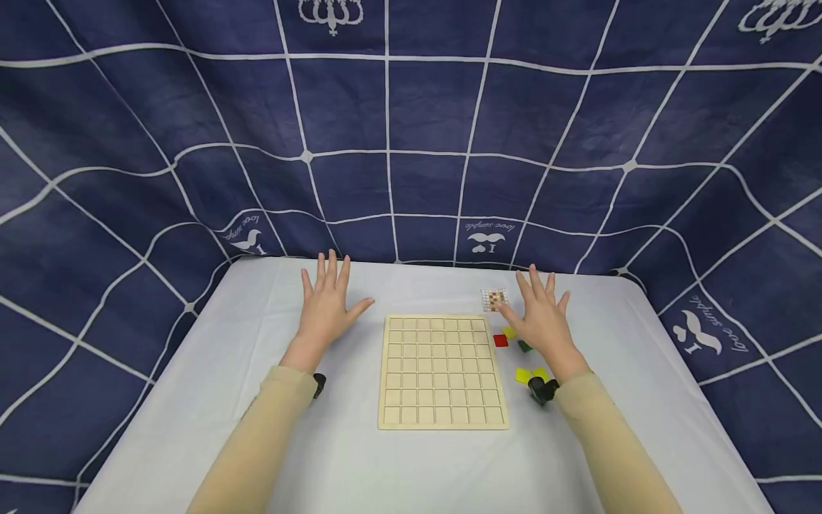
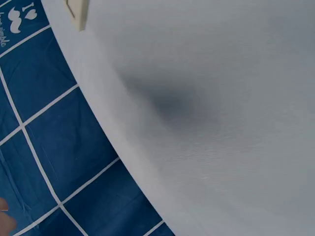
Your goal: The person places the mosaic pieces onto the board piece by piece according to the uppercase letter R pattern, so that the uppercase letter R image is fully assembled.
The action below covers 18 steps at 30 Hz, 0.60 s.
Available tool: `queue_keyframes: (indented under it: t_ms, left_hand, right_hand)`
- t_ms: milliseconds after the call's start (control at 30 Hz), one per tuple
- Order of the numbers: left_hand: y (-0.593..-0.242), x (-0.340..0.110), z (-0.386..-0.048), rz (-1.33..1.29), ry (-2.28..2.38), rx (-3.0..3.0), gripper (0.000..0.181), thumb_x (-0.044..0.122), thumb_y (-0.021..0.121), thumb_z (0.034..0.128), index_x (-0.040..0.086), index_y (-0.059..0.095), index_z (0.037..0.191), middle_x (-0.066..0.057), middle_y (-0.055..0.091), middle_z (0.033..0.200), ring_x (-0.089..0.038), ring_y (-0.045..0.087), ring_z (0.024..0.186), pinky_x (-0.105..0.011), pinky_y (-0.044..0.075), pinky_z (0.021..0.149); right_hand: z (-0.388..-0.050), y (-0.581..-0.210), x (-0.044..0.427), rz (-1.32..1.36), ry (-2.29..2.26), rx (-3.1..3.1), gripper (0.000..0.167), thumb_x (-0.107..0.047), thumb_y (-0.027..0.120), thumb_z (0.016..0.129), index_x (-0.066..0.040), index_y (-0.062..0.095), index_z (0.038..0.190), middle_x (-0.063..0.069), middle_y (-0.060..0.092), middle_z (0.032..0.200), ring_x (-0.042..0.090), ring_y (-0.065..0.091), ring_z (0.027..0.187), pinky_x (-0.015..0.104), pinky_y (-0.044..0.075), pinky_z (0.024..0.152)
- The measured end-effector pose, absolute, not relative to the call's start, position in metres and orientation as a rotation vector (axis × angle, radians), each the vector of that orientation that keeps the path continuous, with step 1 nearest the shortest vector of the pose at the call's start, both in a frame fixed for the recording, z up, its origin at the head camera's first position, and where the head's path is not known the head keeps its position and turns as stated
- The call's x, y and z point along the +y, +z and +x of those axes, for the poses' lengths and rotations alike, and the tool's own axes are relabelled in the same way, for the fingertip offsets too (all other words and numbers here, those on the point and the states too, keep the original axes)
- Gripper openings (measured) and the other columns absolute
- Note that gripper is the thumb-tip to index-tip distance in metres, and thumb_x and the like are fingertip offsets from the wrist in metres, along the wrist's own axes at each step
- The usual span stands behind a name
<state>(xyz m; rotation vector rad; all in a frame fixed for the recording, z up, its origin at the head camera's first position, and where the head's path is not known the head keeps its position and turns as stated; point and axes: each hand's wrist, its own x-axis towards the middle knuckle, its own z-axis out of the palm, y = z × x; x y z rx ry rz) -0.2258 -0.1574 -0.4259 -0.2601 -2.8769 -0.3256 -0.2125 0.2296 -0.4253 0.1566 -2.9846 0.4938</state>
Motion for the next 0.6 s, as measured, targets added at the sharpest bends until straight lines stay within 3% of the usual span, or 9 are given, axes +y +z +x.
queue_keyframes:
  t_ms: [300,600]
  left_hand:
    - [-0.444,-0.161,-0.214,-0.266,-0.334,-2.895,0.098,0.061,0.061,0.0888,0.004,0.020,0.157,-0.026,0.007,0.164,-0.043,0.000,0.152,-0.069,0.003,0.118]
    - [-0.463,-0.158,-0.195,-0.309,-0.481,-2.948,0.094,0.056,0.065,0.0890,0.003,0.024,0.156,-0.025,0.013,0.163,-0.043,0.011,0.151,-0.067,0.011,0.119]
  right_hand:
    - [-0.193,-0.447,0.239,0.120,0.529,-3.026,0.084,-0.050,0.060,0.092,-0.006,0.027,0.155,0.024,0.011,0.164,0.054,0.000,0.148,0.080,-0.003,0.108]
    - [-0.173,-0.461,0.243,0.117,0.612,-3.073,0.083,-0.050,0.062,0.092,-0.007,0.029,0.155,0.023,0.015,0.163,0.053,0.012,0.147,0.076,0.010,0.112]
